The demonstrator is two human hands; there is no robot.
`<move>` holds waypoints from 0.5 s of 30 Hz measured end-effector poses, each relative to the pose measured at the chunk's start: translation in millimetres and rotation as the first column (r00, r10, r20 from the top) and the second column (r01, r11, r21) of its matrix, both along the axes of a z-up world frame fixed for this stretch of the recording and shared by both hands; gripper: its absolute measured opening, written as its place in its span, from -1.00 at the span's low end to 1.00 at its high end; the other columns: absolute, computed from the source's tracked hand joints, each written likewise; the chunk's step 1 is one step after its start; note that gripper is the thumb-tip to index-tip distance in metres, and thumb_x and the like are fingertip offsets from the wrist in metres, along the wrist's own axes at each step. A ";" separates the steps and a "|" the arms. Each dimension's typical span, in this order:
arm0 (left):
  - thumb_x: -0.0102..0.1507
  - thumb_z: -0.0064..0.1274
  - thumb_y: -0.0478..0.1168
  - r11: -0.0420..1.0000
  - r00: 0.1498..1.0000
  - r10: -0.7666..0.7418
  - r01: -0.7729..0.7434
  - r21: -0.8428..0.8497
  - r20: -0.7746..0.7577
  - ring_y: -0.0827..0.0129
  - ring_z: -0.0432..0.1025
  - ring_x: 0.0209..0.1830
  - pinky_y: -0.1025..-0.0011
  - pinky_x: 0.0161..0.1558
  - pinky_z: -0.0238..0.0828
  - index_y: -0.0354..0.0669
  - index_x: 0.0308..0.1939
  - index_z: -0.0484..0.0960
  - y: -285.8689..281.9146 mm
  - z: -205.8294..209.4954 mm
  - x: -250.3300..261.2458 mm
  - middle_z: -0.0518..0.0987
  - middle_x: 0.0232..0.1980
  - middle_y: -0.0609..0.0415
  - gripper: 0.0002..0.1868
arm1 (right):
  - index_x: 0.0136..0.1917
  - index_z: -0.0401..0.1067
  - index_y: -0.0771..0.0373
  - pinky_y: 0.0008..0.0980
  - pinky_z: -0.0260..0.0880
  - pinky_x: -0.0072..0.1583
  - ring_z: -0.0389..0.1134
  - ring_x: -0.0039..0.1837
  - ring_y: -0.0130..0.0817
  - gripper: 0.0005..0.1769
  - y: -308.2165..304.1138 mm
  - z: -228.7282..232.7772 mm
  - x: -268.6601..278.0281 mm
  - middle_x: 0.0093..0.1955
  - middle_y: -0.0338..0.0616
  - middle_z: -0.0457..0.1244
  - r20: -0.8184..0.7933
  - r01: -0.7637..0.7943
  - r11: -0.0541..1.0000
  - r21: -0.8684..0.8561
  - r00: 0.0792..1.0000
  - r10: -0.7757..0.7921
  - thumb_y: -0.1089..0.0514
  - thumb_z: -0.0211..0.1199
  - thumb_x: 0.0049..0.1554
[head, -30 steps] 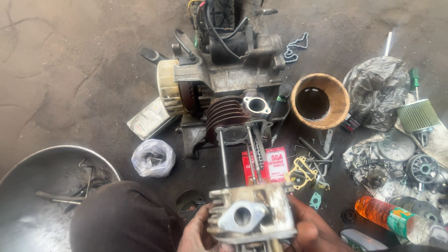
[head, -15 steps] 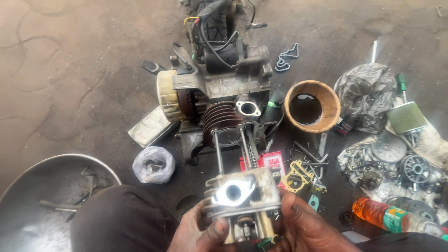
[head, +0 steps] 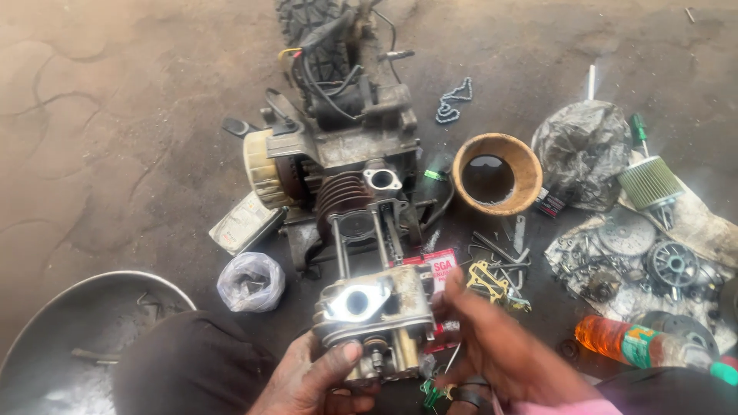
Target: Repairing a motorcycle engine by cleaning parts and assembling the cylinder head.
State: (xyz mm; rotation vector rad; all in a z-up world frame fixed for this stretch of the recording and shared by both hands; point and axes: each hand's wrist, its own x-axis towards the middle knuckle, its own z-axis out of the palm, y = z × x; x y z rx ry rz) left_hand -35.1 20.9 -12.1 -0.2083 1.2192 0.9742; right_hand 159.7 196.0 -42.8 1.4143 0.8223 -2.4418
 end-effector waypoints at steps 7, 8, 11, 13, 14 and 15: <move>-0.04 0.31 0.18 1.000 0.998 0.027 -0.026 0.017 -0.050 0.27 0.55 -0.43 0.38 -0.42 0.60 -0.25 0.25 0.46 -6.4 -11.8 8.3 0.65 -0.27 -0.09 -0.10 | 0.17 0.46 0.19 -0.20 0.45 0.02 0.37 0.08 -0.28 -0.42 10.1 -2.1 -23.2 0.13 -0.18 0.37 -0.013 0.169 0.967 0.188 0.985 -0.169 -0.27 0.07 0.13; -0.03 0.30 0.19 0.999 0.996 0.042 -0.039 0.037 -0.077 0.28 0.57 -0.40 0.38 -0.39 0.61 -0.27 0.25 0.47 -4.8 -9.1 9.4 0.67 -0.25 -0.08 -0.10 | 0.14 0.47 0.21 -0.22 0.44 0.01 0.37 0.04 -0.29 -0.46 10.3 -6.0 -24.1 0.10 -0.17 0.37 -0.040 0.181 0.966 0.186 0.984 -0.176 -0.25 0.07 0.16; 0.00 0.27 0.20 0.995 0.990 0.059 -0.048 0.085 -0.129 0.33 0.60 -0.33 0.38 -0.35 0.63 -0.30 0.23 0.51 -4.1 -3.7 12.3 0.70 -0.19 -0.06 -0.13 | 0.08 0.48 0.24 -0.23 0.42 0.00 0.35 -0.03 -0.31 -0.48 11.5 -16.5 -26.6 0.02 -0.14 0.37 -0.065 0.182 0.963 0.197 0.983 -0.172 -0.24 0.06 0.21; 0.03 0.25 0.20 0.992 0.986 0.066 -0.049 0.115 -0.153 0.35 0.61 -0.29 0.39 -0.32 0.64 -0.31 0.22 0.52 -4.7 -1.1 14.5 0.70 -0.16 -0.05 -0.16 | 0.05 0.49 0.26 -0.22 0.42 -0.01 0.34 -0.06 -0.31 -0.47 12.3 -20.2 -28.7 -0.02 -0.11 0.37 -0.064 0.167 0.963 0.212 0.986 -0.157 -0.24 0.05 0.24; 0.06 0.21 0.20 0.989 0.983 0.067 -0.044 0.138 -0.170 0.37 0.60 -0.29 0.41 -0.32 0.63 -0.32 0.19 0.54 -5.4 0.5 16.0 0.69 -0.16 -0.04 -0.20 | 0.02 0.49 0.27 -0.22 0.41 -0.03 0.33 -0.07 -0.30 -0.48 11.8 -20.8 -29.6 -0.04 -0.09 0.36 -0.048 0.152 0.958 0.242 0.988 -0.144 -0.23 0.05 0.25; 0.09 0.18 0.20 0.986 0.980 0.069 -0.038 0.162 -0.188 0.38 0.59 -0.29 0.43 -0.32 0.62 -0.33 0.17 0.55 -6.6 1.9 17.3 0.68 -0.15 -0.03 -0.23 | 0.00 0.49 0.28 -0.21 0.40 -0.04 0.32 -0.09 -0.29 -0.49 10.7 -21.4 -30.8 -0.07 -0.08 0.35 -0.031 0.136 0.953 0.272 0.991 -0.133 -0.22 0.06 0.26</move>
